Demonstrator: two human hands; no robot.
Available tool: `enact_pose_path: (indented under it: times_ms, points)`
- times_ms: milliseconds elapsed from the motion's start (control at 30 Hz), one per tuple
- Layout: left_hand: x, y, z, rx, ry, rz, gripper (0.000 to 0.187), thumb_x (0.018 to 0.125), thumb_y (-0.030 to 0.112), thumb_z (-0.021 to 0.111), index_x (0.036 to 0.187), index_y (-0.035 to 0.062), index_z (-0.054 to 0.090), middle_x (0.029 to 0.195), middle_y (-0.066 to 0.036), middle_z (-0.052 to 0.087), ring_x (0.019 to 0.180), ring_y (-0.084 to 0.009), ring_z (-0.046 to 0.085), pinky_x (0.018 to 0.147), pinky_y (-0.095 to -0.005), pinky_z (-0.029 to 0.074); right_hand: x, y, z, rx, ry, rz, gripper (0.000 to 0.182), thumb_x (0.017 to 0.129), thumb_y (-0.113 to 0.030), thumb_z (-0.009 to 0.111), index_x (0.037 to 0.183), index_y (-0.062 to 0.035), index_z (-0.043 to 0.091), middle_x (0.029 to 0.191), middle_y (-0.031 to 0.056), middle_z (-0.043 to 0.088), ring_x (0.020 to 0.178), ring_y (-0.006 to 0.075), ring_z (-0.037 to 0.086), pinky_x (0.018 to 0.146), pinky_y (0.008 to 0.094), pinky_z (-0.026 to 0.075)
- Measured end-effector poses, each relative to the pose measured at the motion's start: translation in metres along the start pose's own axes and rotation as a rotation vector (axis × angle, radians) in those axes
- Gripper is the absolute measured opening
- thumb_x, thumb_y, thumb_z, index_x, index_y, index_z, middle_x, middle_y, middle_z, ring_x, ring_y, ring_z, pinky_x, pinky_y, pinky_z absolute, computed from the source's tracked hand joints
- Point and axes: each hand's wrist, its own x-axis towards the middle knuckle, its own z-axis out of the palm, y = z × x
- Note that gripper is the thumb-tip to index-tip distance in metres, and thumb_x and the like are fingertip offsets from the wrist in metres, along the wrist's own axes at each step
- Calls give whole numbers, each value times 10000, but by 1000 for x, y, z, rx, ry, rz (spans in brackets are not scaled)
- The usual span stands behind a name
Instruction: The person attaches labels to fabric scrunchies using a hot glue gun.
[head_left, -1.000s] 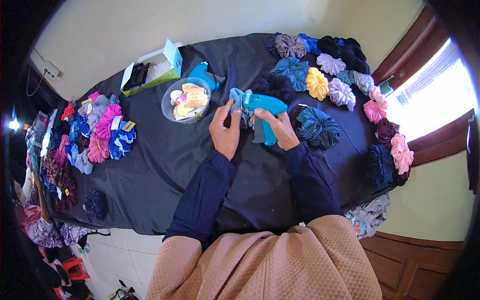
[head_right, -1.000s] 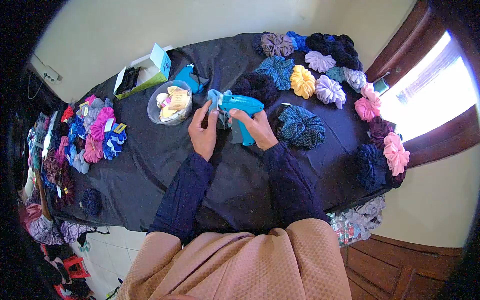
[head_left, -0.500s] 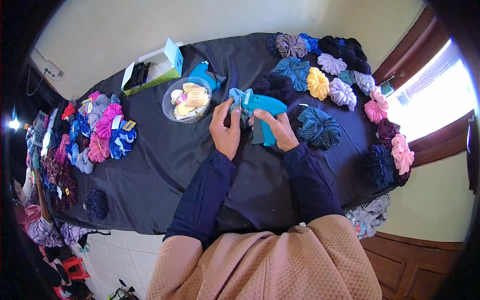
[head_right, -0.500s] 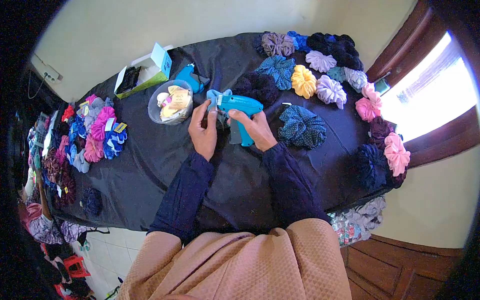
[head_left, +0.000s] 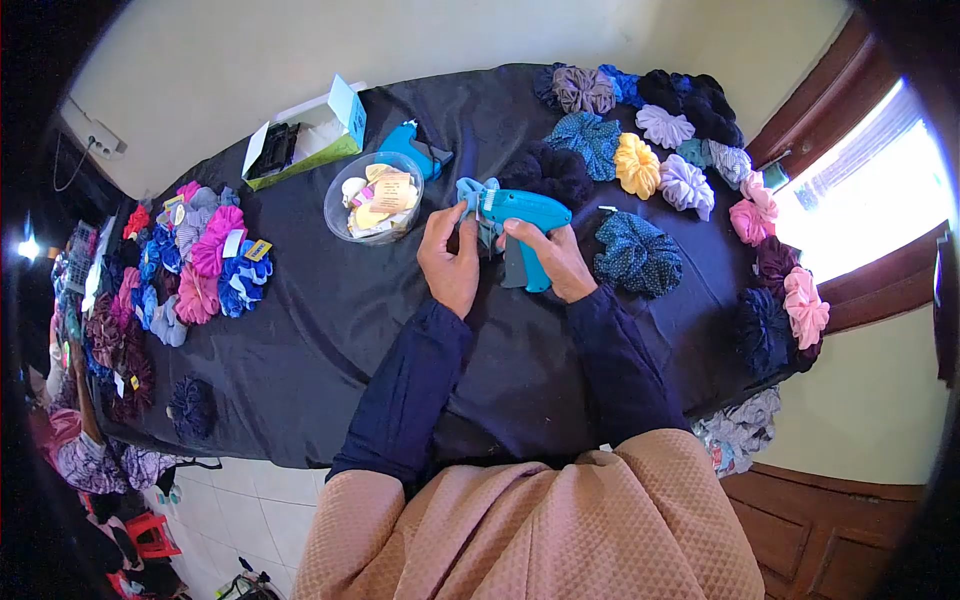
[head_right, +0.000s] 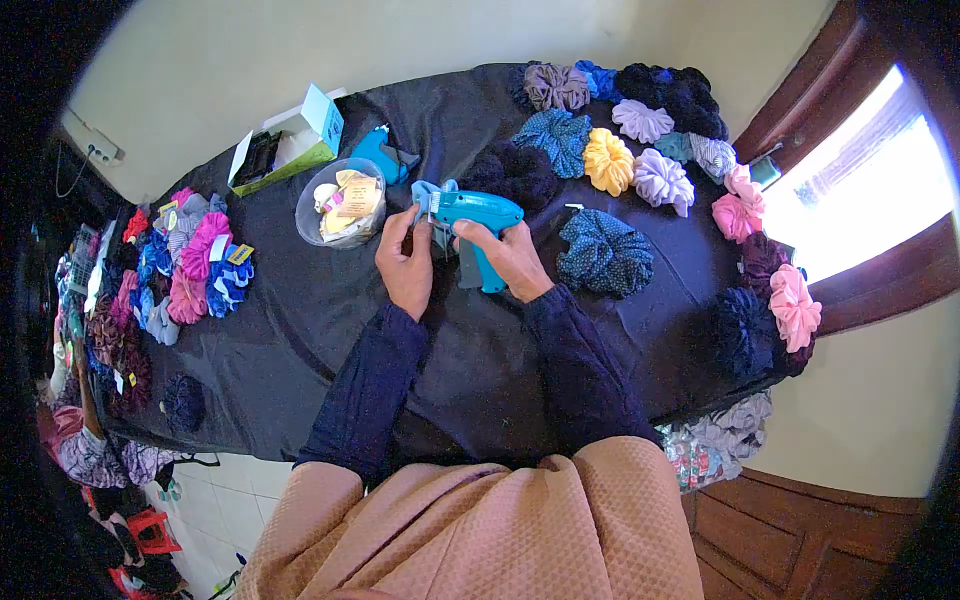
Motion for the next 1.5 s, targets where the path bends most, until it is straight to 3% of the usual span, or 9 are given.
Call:
enact_pose_path:
  times_ms: [167,267,633,733,967,1067,1267,1333,1500]
  points:
    - [-1,1,0,-9,0,-54,177,863,11,625,1037,-17,646,896,-87,617,822,-184,618,722,-288,472,2,9,0,-3,7,-28,274,865,-198,691,1079,-29,663,868,29,672,774,90,610,687,250,477]
    - [-2,2,0,-14,-2,-50,168,894,13,604,1055,-14,644,912,-36,609,832,-107,573,736,-246,452,2,7,2,-3,11,-34,266,863,-190,693,1071,-27,663,873,31,675,779,93,612,698,252,479]
    - [-1,6,-2,95,-18,125,189,850,-28,598,1034,-23,639,942,-111,638,866,-221,635,780,-304,481,0,8,1,-28,4,-44,236,869,-157,693,1056,-15,663,887,28,679,790,98,616,722,261,484]
    - [0,7,-2,120,-5,167,199,814,-57,602,1007,-27,639,930,-140,640,837,-270,654,742,-316,501,-1,6,2,-54,4,-42,232,871,-156,692,1053,-16,664,888,28,678,789,97,615,724,263,486]
    - [-1,7,-1,106,-16,130,190,822,-48,604,1008,-27,637,935,-136,634,838,-263,650,745,-318,500,-2,6,5,-79,20,-64,211,878,-157,680,1038,-18,672,870,18,673,787,92,607,720,261,480]
    - [-2,7,1,51,7,79,177,842,-22,607,1016,-26,637,971,-134,630,880,-248,641,770,-321,493,-1,8,5,-86,21,-93,209,879,-157,677,1037,-21,673,858,11,669,777,87,598,715,257,476]
    - [1,9,1,89,52,170,193,879,43,627,1060,-24,639,1098,-141,609,1011,-253,610,859,-322,475,-2,0,8,16,29,-56,219,886,-174,666,1051,-28,675,866,8,665,763,83,590,706,251,472]
    - [1,11,1,6,-22,42,223,881,62,638,1088,-20,643,1146,-145,595,1056,-261,595,877,-325,474,-3,-3,8,73,31,-45,222,889,-179,662,1054,-31,675,870,8,664,763,83,592,702,250,471]
    - [1,19,0,104,26,111,245,872,52,639,1109,-9,650,1114,-130,596,1014,-243,602,850,-322,478,-2,1,5,54,21,-41,230,891,-188,660,1062,-35,675,888,12,666,766,85,595,698,251,472]
